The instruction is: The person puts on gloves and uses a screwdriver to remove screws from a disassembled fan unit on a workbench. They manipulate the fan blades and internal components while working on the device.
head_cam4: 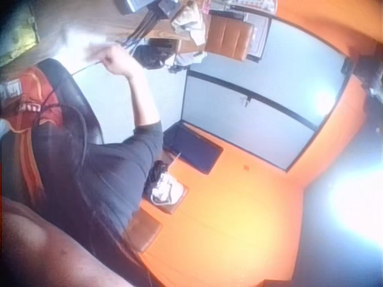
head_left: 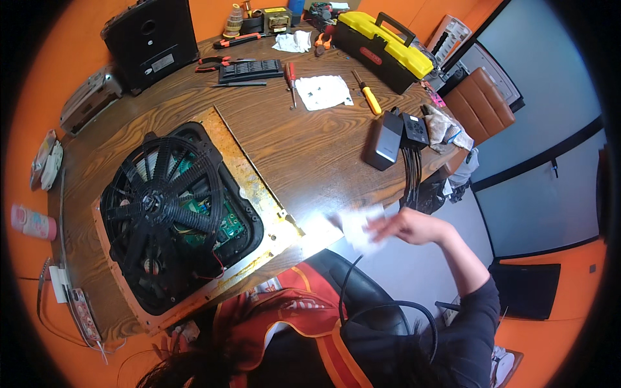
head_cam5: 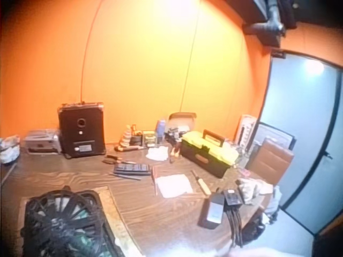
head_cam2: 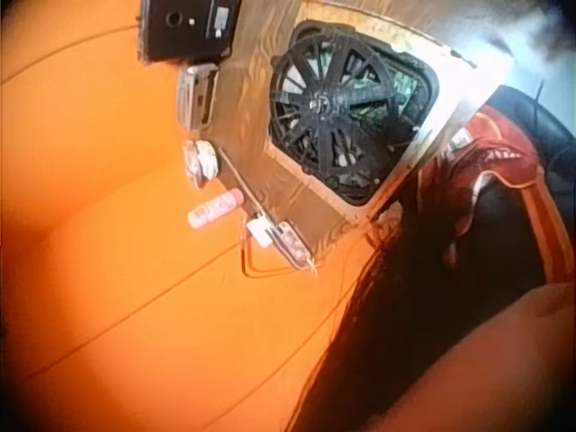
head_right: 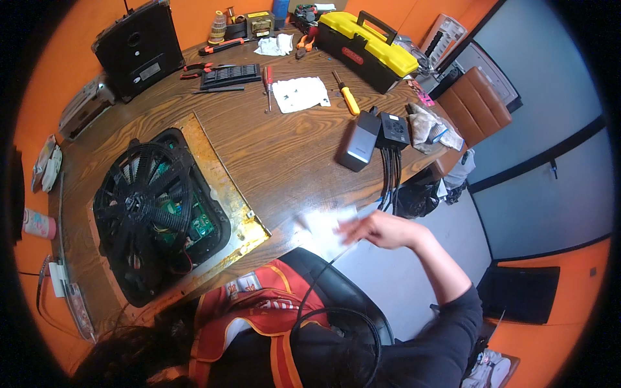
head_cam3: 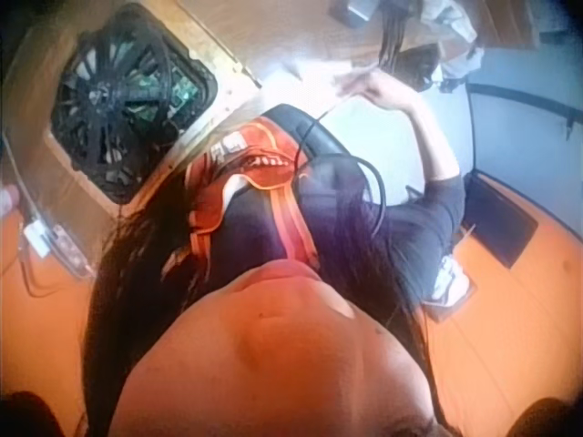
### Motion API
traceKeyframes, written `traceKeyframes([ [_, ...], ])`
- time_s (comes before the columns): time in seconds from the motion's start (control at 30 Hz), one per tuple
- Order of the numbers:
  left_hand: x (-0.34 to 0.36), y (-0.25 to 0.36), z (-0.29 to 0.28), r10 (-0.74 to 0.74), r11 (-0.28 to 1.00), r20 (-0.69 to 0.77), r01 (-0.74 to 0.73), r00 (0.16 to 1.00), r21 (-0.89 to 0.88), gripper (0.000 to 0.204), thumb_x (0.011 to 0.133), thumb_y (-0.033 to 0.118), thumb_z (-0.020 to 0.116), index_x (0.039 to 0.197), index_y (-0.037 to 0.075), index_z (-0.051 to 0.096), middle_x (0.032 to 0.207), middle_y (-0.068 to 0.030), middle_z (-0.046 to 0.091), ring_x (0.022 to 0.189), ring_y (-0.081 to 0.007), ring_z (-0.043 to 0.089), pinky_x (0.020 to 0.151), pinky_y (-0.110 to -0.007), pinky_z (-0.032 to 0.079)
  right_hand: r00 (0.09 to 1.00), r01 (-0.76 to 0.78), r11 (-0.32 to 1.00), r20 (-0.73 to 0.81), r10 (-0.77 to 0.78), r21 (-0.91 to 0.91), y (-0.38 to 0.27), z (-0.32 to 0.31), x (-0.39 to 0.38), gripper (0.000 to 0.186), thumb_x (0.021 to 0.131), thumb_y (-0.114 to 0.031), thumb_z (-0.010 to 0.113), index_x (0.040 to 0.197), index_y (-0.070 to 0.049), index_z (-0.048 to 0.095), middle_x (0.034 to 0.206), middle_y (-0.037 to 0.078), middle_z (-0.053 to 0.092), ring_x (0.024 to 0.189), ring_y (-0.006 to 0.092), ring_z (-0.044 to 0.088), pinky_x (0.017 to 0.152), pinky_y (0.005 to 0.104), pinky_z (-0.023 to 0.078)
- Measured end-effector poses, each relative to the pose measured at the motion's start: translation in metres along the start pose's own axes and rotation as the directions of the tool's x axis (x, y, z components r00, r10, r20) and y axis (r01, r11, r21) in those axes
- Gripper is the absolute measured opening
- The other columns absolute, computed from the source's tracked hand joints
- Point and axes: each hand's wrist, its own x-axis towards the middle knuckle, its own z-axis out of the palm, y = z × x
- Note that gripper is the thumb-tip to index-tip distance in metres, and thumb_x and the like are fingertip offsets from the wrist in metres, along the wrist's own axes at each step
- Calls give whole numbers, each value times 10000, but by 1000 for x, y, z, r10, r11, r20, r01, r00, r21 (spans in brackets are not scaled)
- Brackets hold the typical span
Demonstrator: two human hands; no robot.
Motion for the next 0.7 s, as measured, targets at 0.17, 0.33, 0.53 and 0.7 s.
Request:
traceKeyframes([
  [0.17,42,11,4,-23,1000,-61,23,998,12,267,955,150,442,1096,16,625,1129,-210,647,1020,-397,633,999,-668,431,978,132,923,-201,-61,362,-17,-24,-2,373,862,60,457,1046,-52,762,1136,123,717,1096,236,661,977,347,498],
  [0.33,70,18,12,-21,1000,-96,22,995,13,265,955,148,443,1093,17,627,1133,-210,646,1029,-399,629,1001,-665,431,835,8,992,-545,-77,-128,-6,-52,83,278,870,-89,573,1121,-47,685,1215,153,657,1132,290,630,1000,393,486],
  [0.53,94,21,28,-9,1000,-119,9,993,4,263,956,146,444,1090,17,630,1138,-210,644,1040,-402,625,1002,-662,431,855,-508,437,-498,149,-742,22,-25,153,1156,865,-851,199,1488,119,295,1530,257,380,1515,333,192,1234,477,66],
  [0.7,106,22,40,7,1000,-125,-8,992,-10,261,956,143,444,1087,18,632,1142,-210,643,1049,-404,621,1004,-660,431,687,-698,380,-717,117,-607,19,-17,167,1089,860,-829,321,1527,30,270,1460,301,441,1497,377,225,1213,550,36],
])
